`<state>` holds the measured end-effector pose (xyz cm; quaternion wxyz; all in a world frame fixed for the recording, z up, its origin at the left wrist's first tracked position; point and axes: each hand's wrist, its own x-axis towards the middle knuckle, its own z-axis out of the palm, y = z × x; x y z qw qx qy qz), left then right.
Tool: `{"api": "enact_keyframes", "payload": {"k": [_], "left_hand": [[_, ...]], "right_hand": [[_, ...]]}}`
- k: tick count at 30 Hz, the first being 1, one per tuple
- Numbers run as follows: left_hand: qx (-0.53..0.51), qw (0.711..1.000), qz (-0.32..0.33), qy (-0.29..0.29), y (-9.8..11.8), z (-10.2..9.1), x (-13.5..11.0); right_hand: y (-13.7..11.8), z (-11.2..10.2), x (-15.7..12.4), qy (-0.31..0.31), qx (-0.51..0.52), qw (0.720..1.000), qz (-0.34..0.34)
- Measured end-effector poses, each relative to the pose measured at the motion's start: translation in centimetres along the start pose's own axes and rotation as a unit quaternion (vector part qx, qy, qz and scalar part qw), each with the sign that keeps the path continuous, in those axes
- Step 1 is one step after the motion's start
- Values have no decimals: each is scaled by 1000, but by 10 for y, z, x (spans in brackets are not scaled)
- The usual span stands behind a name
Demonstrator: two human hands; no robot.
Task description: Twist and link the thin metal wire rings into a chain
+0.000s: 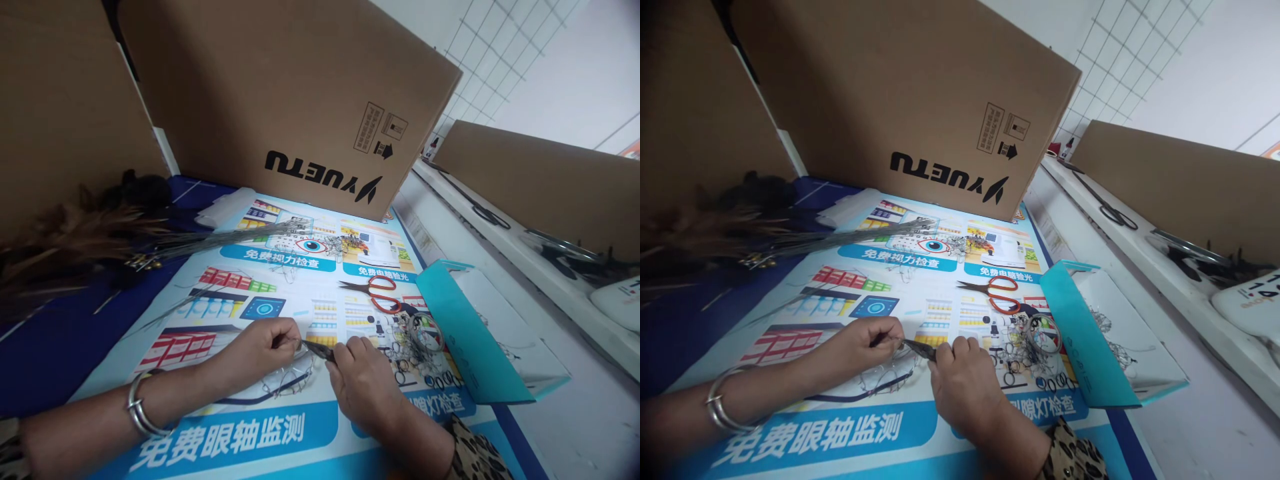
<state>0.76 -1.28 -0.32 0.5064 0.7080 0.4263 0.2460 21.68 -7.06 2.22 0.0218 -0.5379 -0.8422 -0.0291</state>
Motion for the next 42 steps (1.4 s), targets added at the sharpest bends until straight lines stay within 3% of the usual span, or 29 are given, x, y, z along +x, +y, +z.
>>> {"api": "enact_keyframes", "payload": {"k": [9,20,33,42], "left_hand": [[-61,997,-30,-31,-1,-4,3],[-77,995,-55,-10,3,-7,5],[-75,995,-56,-24,-1,-6,6],[-115,987,-104,-44,6,-9,4]], "right_hand": [[3,2,1,-12,95,995,22],[25,-12,0,-14,179,984,3],[21,3,2,-8,149,989,12],[20,6,2,1,110,994,17]]}}
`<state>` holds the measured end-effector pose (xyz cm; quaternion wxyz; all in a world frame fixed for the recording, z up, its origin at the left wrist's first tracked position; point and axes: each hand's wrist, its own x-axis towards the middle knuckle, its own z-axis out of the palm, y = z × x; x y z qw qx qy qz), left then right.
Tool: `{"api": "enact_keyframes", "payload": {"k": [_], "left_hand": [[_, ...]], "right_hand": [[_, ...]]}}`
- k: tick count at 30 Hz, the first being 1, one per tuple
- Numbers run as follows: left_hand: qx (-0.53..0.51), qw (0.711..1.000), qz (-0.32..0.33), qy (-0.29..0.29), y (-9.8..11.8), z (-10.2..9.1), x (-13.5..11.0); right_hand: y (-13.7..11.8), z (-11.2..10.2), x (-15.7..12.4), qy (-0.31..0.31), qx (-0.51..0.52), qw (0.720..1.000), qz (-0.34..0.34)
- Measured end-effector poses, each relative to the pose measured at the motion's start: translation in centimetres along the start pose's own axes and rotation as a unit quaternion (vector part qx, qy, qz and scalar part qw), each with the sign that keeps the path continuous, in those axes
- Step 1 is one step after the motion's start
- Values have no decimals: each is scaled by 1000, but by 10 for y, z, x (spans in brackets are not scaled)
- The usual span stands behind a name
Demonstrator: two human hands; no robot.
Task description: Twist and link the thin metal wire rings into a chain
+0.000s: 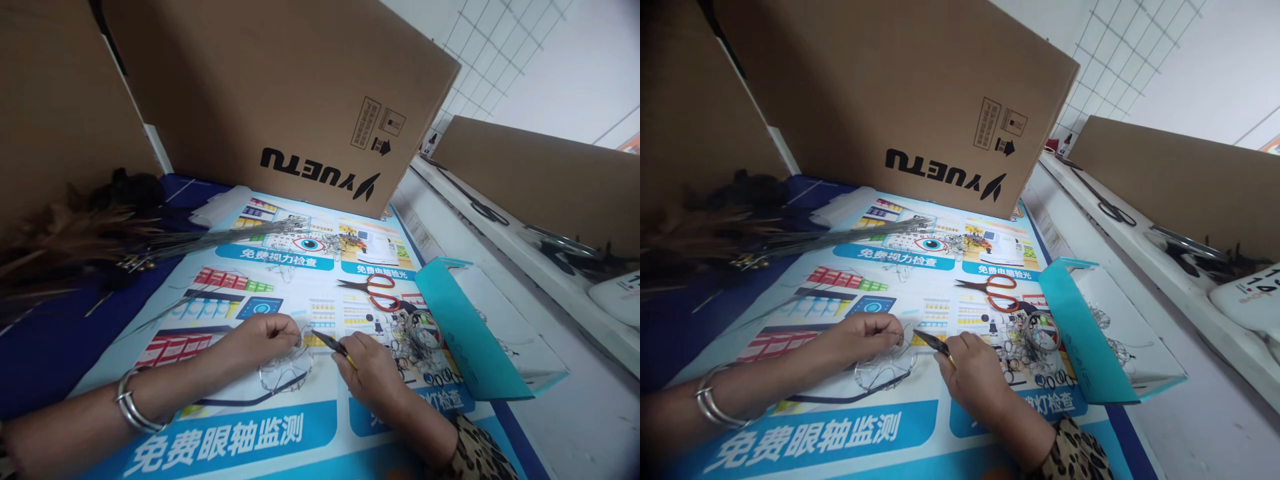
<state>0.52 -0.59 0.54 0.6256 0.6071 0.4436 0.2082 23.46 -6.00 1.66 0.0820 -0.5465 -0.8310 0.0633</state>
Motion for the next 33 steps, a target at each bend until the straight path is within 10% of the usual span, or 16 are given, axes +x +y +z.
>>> {"api": "enact_keyframes", "payload": {"k": [33], "left_hand": [[-53,997,27,-56,2,-4,-4]], "right_hand": [[0,1,0,-1,-21,1000,12]]}}
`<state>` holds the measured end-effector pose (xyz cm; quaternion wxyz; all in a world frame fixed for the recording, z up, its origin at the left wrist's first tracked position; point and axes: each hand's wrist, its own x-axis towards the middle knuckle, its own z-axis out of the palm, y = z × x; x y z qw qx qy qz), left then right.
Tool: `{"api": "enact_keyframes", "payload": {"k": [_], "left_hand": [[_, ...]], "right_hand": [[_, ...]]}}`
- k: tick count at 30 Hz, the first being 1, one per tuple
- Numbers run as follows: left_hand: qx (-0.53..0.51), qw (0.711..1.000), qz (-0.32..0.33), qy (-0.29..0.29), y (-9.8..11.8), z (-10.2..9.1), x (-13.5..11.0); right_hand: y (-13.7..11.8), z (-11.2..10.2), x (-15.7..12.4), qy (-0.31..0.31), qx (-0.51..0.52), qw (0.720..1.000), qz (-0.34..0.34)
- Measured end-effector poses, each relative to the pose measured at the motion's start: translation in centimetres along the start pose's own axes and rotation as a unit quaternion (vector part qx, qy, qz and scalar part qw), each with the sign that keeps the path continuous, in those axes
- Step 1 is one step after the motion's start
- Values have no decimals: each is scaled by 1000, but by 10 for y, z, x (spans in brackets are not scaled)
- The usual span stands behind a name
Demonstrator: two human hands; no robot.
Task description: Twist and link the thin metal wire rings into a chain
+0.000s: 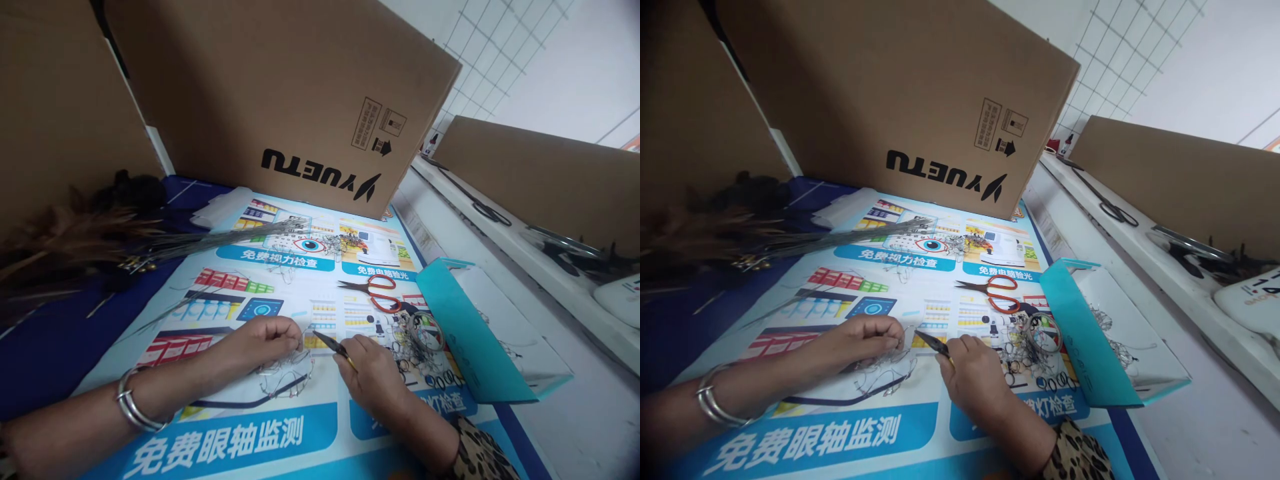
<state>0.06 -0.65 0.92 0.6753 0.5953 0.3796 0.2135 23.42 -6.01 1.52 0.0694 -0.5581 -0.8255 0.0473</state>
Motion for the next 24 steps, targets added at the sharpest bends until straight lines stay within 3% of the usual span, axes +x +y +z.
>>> {"api": "enact_keyframes", "payload": {"k": [14,24], "left_hand": [[-58,998,3,-9,-13,3,3],[-102,995,-9,8,-5,7,2]], "right_hand": [[-6,-1,-2,0,-16,1000,6],[-9,2,-3,12,-17,1000,6]]}}
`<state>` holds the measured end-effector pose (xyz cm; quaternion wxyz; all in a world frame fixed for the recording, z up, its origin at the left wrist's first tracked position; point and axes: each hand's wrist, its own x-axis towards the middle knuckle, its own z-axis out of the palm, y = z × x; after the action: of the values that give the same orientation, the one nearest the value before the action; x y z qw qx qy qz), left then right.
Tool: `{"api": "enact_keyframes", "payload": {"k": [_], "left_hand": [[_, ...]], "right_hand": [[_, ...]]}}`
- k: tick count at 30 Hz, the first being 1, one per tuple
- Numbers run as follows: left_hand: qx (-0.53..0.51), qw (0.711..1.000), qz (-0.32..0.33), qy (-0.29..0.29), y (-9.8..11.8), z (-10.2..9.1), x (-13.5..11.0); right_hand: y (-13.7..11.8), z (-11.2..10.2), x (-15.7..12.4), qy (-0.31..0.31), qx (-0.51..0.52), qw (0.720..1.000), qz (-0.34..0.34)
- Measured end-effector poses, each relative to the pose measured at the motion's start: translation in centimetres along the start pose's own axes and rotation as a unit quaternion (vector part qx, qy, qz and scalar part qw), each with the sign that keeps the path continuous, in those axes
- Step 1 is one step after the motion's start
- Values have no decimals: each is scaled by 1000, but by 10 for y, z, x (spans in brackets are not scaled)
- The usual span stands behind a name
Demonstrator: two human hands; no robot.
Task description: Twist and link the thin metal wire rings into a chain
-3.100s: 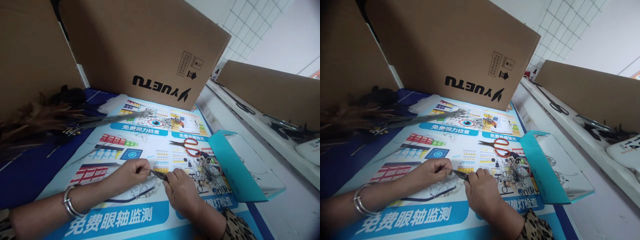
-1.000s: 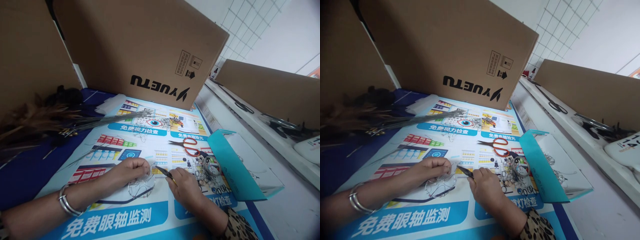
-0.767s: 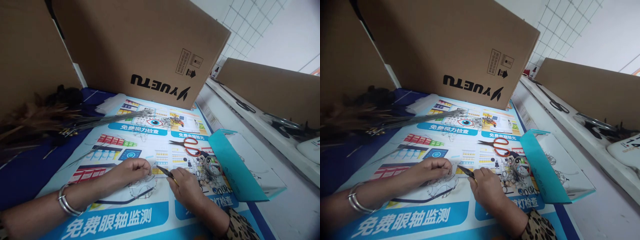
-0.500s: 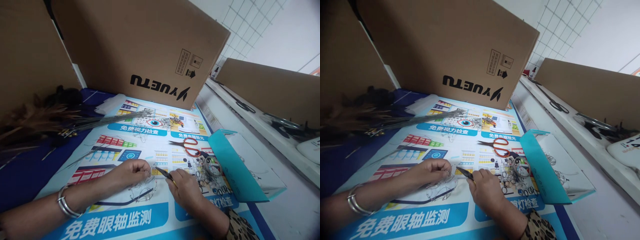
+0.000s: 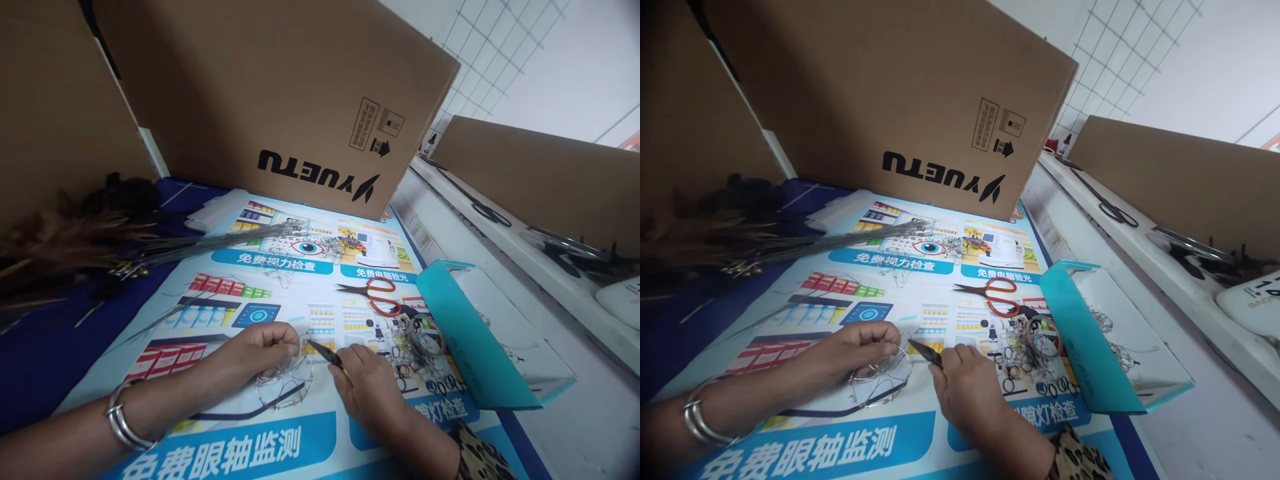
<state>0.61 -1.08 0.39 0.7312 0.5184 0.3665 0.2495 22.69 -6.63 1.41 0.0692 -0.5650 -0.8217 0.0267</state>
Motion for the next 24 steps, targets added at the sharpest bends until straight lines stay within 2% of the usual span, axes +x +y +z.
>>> {"api": "enact_keyframes", "payload": {"k": [24], "left_hand": [[-9,1000,0,7,0,-4,2]], "right_hand": [[1,-1,0,-11,1,1000,-16]]}}
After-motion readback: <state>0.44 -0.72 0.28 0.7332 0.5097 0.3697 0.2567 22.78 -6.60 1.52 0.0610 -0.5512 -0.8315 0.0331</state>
